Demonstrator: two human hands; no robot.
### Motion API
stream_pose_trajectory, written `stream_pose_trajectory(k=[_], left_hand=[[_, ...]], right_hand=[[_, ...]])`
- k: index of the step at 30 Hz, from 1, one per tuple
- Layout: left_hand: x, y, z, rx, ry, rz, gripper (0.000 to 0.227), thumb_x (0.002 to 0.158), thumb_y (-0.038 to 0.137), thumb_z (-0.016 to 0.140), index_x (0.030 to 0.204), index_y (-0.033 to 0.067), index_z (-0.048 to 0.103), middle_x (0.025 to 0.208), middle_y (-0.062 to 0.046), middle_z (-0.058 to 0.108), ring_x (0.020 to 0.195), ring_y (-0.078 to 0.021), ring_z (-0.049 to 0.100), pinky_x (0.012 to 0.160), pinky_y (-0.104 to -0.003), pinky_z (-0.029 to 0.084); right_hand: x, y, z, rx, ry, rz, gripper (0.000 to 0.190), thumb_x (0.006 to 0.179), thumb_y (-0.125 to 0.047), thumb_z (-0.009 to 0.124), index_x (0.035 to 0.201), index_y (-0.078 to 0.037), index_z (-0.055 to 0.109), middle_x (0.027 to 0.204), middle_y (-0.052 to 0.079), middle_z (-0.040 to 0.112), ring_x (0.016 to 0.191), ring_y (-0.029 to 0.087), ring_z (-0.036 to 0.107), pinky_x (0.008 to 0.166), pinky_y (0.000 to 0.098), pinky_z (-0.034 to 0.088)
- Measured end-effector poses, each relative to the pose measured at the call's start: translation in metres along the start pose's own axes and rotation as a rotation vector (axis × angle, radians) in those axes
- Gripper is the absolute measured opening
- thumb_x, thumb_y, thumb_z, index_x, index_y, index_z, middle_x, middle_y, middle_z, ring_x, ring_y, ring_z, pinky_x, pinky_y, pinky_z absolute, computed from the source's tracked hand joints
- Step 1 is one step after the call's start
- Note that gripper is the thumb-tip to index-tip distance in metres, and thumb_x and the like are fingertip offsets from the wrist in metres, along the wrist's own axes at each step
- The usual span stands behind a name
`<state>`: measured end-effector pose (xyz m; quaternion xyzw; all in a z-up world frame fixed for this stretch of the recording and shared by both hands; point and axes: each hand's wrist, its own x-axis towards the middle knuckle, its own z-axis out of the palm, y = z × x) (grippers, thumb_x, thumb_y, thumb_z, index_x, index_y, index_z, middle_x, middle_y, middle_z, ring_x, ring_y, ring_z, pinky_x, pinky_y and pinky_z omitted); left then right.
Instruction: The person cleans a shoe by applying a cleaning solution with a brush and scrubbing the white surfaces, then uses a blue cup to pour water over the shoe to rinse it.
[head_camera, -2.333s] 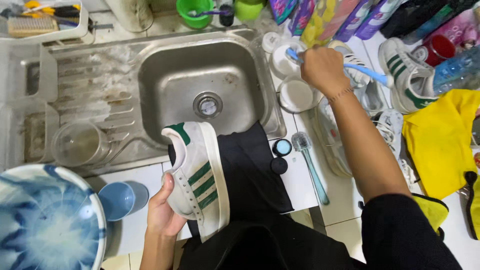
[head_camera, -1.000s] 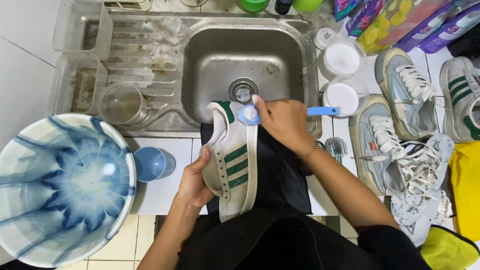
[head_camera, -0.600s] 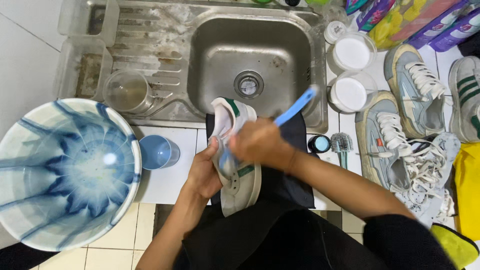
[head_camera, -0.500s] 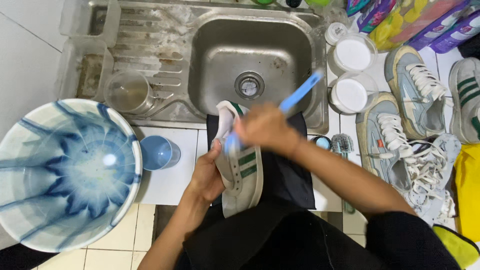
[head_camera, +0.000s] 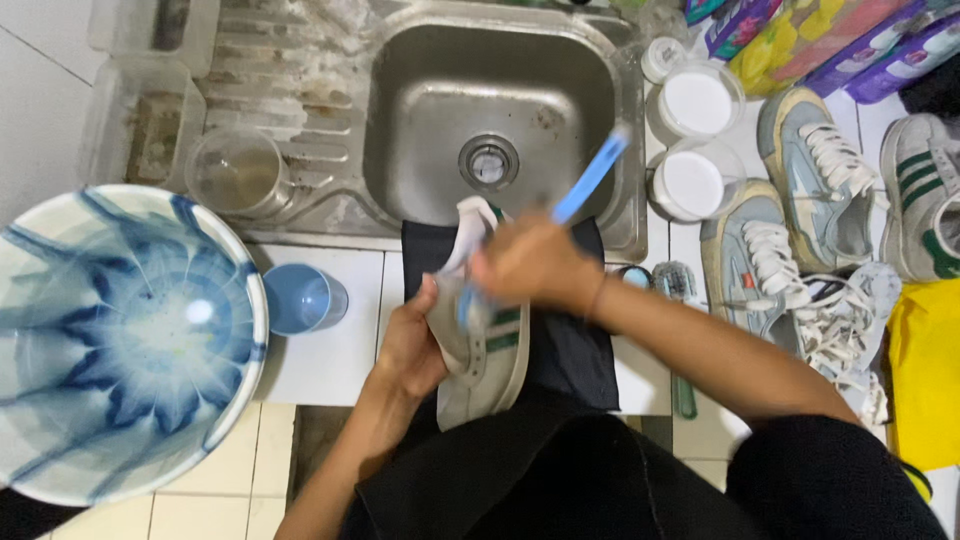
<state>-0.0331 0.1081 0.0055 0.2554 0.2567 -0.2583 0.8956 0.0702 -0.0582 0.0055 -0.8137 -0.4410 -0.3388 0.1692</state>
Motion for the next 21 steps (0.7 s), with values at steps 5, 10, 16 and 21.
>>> stream_pose_trajectory(k=[5,10,16,21], left_hand=[[0.002,0.008,0.003,-0.063,0.017,-0.014,0.063,0.1,0.056,0.038,0.144,0.0135,0.054,0.134,-0.02,0.062,0.118,-0.0381,0.061,0.105,-0.056,0.045],[-0.003,-0.001,-0.004,-0.093,-0.022,0.004,0.065,0.098,0.058,0.04,0.145,0.0159,0.054,0.133,-0.018,0.063,0.116,-0.0371,0.062,0.104,-0.055,0.047],[-0.018,0.005,0.014,-0.076,-0.025,0.023,0.064,0.1,0.052,0.034,0.15,0.0152,0.049,0.131,-0.019,0.063,0.115,-0.0339,0.062,0.104,-0.053,0.047],[-0.024,0.008,0.02,-0.069,-0.029,0.03,0.065,0.1,0.05,0.032,0.152,0.015,0.047,0.136,-0.02,0.06,0.122,-0.0365,0.059,0.106,-0.054,0.043]], right_hand=[[0.01,-0.018,-0.022,0.016,-0.021,-0.066,0.04,0.08,-0.034,0.064,0.043,-0.022,0.052,0.042,0.002,0.05,0.041,0.024,0.052,0.046,0.0386,0.045],[-0.005,0.004,-0.004,-0.079,-0.01,-0.062,0.04,0.082,-0.034,0.062,0.045,-0.021,0.051,0.045,0.003,0.049,0.04,0.025,0.05,0.043,0.04,0.041],[-0.013,0.006,-0.012,0.051,-0.078,-0.146,0.035,0.079,-0.032,0.062,0.047,-0.025,0.053,0.048,0.001,0.052,0.044,0.023,0.05,0.049,0.0386,0.045],[-0.006,0.038,-0.013,-0.166,-0.154,0.173,0.044,0.083,-0.029,0.061,0.041,-0.017,0.056,0.039,0.005,0.051,0.037,0.029,0.054,0.041,0.0407,0.04]])
